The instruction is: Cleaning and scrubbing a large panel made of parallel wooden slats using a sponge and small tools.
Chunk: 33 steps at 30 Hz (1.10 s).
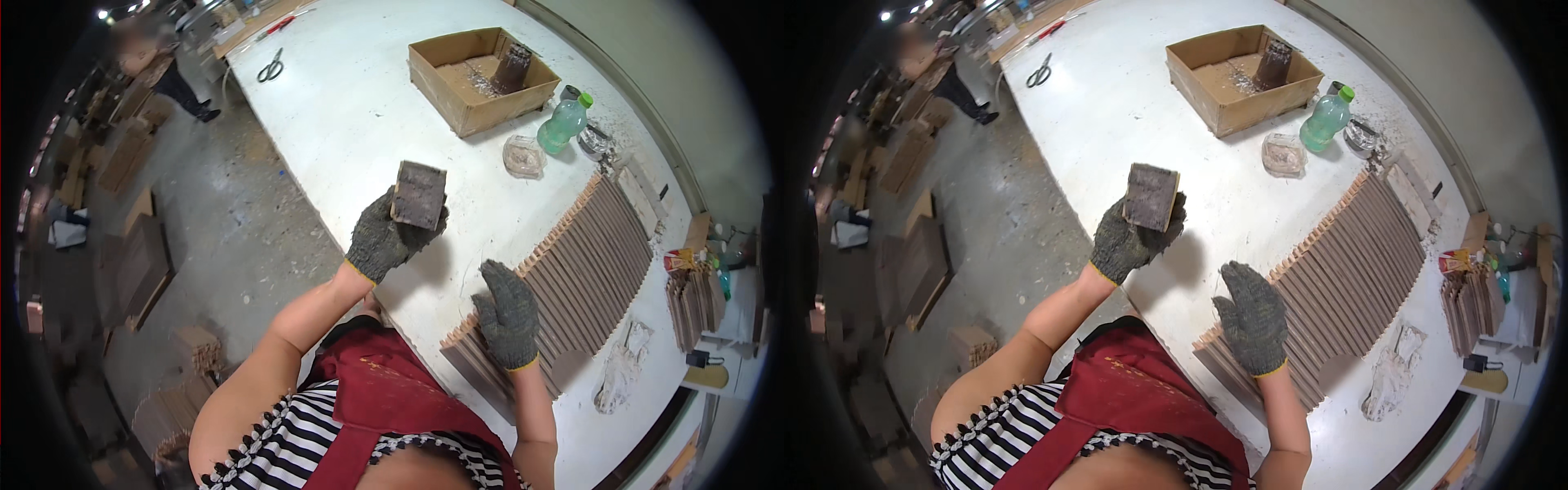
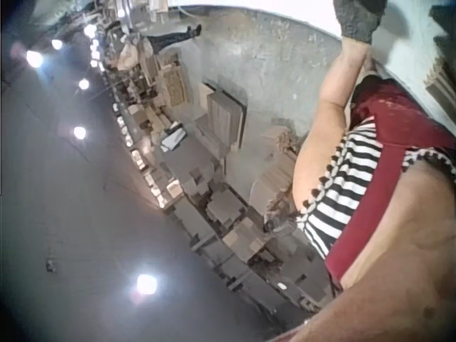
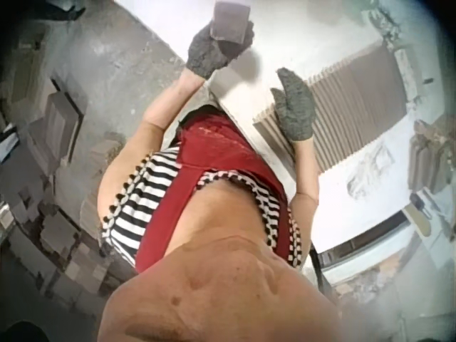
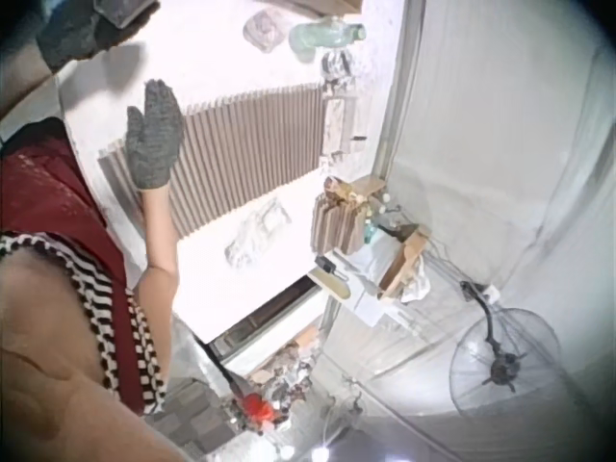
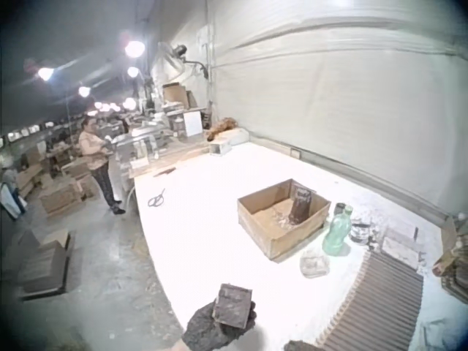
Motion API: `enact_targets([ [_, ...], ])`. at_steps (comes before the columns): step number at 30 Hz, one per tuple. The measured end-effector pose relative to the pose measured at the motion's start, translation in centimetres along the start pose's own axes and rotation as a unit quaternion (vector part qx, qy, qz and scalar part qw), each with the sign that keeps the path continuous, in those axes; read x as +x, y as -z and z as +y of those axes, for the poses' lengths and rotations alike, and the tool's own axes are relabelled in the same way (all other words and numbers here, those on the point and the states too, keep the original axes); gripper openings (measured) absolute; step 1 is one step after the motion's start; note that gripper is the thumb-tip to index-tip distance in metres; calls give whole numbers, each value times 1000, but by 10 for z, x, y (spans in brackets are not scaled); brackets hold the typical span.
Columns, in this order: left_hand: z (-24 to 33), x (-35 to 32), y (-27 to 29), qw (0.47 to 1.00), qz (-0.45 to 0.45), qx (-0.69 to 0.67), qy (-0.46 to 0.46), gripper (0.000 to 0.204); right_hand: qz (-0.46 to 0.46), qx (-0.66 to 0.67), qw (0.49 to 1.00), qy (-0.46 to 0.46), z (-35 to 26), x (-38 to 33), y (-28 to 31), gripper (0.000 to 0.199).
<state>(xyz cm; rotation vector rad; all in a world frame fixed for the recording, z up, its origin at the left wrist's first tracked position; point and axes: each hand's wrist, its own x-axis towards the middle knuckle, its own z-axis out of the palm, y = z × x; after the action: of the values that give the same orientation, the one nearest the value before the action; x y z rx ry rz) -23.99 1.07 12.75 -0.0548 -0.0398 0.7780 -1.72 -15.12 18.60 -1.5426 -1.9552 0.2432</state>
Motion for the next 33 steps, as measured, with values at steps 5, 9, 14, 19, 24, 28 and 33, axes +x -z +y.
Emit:
enact_targets([
  [5,58,-10,17,996,81,-28,20,43,55,-87,995,9,-1,113,-46,61],
  [9,104,-15,24,990,124,-19,57,48,90,-217,972,-27,52,227,-86,71],
  [14,163,-20,36,994,81,-12,71,54,9,-216,968,-126,101,318,-118,69],
  [19,185,-12,23,917,29,394,-50,54,-10,-238,953,-187,119,322,-123,42],
  [24,204,-18,42,991,117,6,68,53,-8,-225,965,-131,82,306,-155,40],
  [28,189,-24,23,966,222,110,68,45,-24,-236,960,-150,30,295,-168,37],
  [33,172,-27,29,755,65,647,-86,29,-161,-225,940,-201,-22,293,-160,39],
])
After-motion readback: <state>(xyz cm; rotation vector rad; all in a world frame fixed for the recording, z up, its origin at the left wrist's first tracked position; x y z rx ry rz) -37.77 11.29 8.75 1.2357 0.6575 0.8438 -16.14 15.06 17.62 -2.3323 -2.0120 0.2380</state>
